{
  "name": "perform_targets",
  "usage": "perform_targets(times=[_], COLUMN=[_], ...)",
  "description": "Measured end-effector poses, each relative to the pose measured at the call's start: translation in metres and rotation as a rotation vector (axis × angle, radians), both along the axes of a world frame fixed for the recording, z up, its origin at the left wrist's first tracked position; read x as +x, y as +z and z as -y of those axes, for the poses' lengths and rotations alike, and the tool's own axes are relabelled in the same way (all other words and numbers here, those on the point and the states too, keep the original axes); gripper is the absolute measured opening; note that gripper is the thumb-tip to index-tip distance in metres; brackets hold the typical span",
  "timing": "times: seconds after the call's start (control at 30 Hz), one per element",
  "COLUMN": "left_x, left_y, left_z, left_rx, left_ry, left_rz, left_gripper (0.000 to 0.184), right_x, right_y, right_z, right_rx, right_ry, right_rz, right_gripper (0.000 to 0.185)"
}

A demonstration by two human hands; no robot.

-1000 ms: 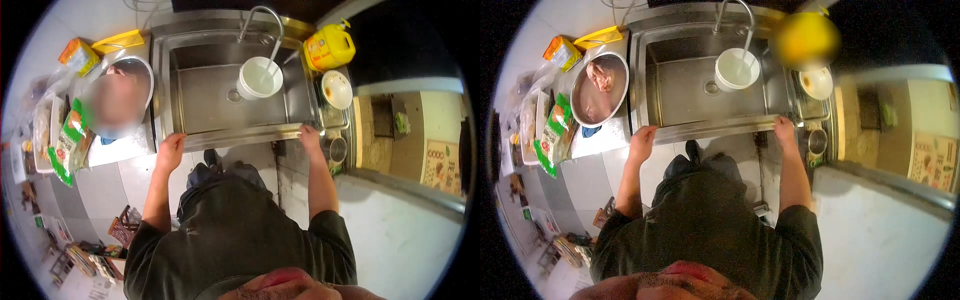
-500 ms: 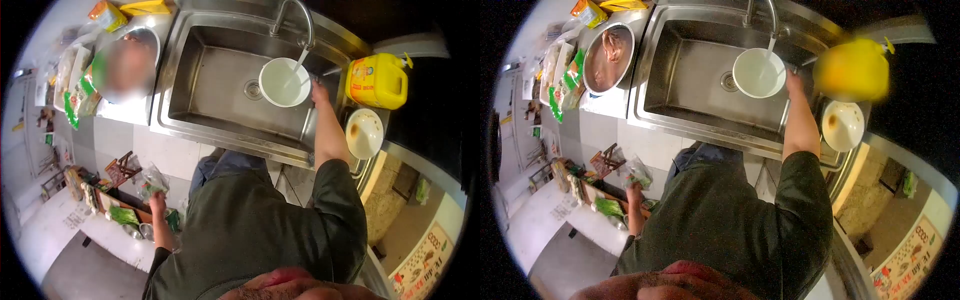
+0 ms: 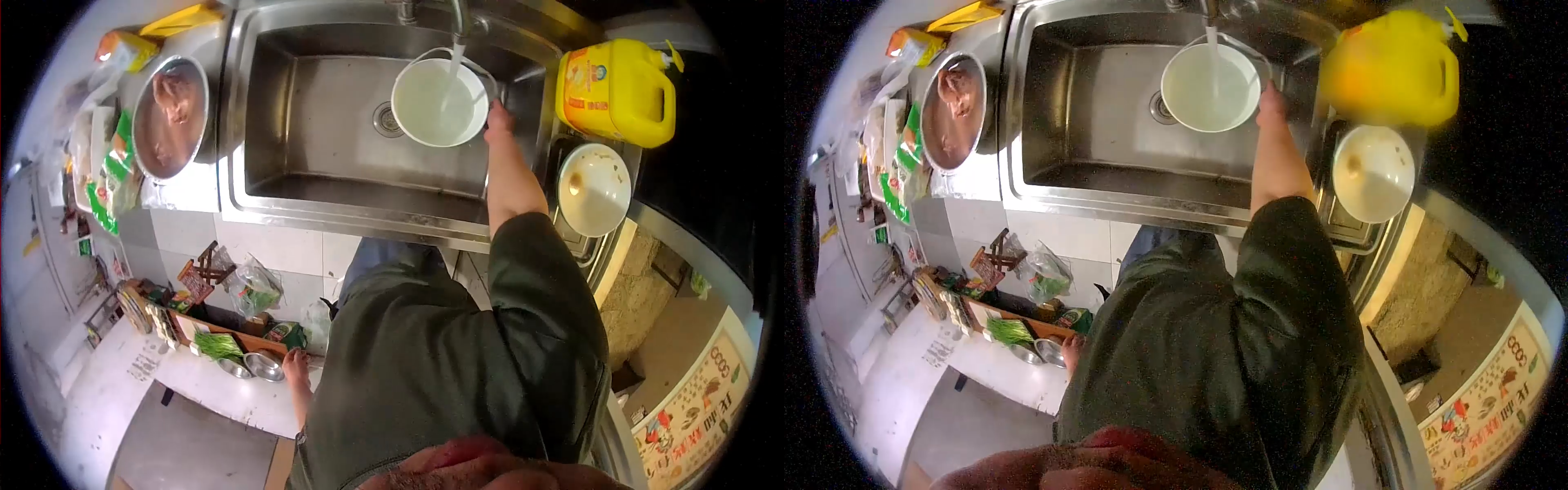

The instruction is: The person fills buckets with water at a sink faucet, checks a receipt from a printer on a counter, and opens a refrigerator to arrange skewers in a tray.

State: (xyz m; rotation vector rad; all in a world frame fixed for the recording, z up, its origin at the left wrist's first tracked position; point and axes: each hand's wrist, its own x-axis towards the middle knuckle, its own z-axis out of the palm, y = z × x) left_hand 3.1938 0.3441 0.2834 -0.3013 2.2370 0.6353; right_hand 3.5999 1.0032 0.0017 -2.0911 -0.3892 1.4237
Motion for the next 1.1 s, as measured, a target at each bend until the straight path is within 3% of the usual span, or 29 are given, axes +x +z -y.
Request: perform_targets(times=[0.07, 0.1, 0.2, 0.23, 0.3, 0.33, 0.37, 0.4, 0.47, 0.5, 0.53, 0.6, 0.63, 0.73, 0.83, 0.9, 1.0, 1.1], left_x=[-0.008, -0.009, -0.005, -0.005, -0.006, -0.009, -0.004, 0.002, -0.002, 0.005, 0.009, 0.013, 0.018, 0.016, 0.025, 0.032, 0.042, 0.049], left_y=[-0.004, -0.005, -0.005, -0.012, -0.022, -0.025, -0.031, -0.01, -0.051, -0.043, -0.033, -0.054, -0.027, -0.052, -0.033, -0.082, -0.096, -0.079], left_z=[0.009, 0.009, -0.003, 0.0, 0.009, 0.014, 0.013, -0.015, 0.03, 0.018, 0.003, 0.019, -0.01, 0.013, 0.007, 0.052, 0.07, 0.061], left_rx=[-0.008, -0.001, 0.011, 0.011, 0.019, -0.061, -0.033, -0.125, -0.053, -0.015, 0.03, 0.005, 0.014, -0.061, -0.103, -0.142, -0.173, -0.166], left_ry=[-0.041, -0.046, -0.013, -0.007, 0.028, -0.24, -0.192, -0.312, -0.245, -0.157, -0.09, -0.116, 0.019, -0.084, -0.148, -0.236, -0.34, -0.305], left_rz=[-0.012, -0.032, -0.071, -0.084, -0.042, -0.065, -0.11, -0.136, -0.178, -0.189, -0.196, -0.251, -0.177, -0.198, -0.28, -0.32, -0.289, -0.252], left_gripper=[0.02, 0.02, 0.019, 0.019, 0.021, 0.022, 0.023, 0.024, 0.029, 0.03, 0.031, 0.03, 0.03, 0.03, 0.027, 0.021, 0.013, 0.017], right_x=[-0.021, -0.034, -0.024, -0.029, -0.019, -0.011, -0.018, -0.006, -0.034, -0.031, -0.007, -0.029, -0.029, -0.003, -0.026, -0.03, -0.029, -0.026], right_y=[0.059, 0.095, 0.083, 0.101, 0.102, 0.088, 0.109, 0.091, 0.155, 0.15, 0.115, 0.168, 0.169, 0.123, 0.15, 0.152, 0.155, 0.145], right_z=[0.008, 0.017, 0.018, 0.027, 0.025, 0.024, 0.026, 0.014, 0.017, 0.003, -0.016, -0.008, -0.015, -0.057, -0.055, -0.061, -0.069, -0.078], right_rx=[0.051, 0.104, 0.138, 0.335, 0.297, 0.341, 0.42, 0.349, 0.453, 0.418, 0.513, 0.403, 0.375, 0.509, 0.383, 0.34, 0.311, 0.314], right_ry=[-0.042, 0.136, 0.315, 0.336, 0.537, 0.455, 0.504, 0.463, 0.622, 0.703, 0.664, 0.562, 0.606, 0.737, 0.758, 0.79, 0.855, 0.914], right_rz=[-0.105, 0.153, 0.512, 0.49, 0.664, 0.521, 0.518, 0.308, 0.489, 0.571, 0.287, 0.173, 0.184, 0.194, 0.256, 0.266, 0.328, 0.363], right_gripper=[0.051, 0.051, 0.049, 0.047, 0.046, 0.043, 0.038, 0.034, 0.034, 0.034, 0.032, 0.031, 0.031, 0.035, 0.03, 0.028, 0.028, 0.03])
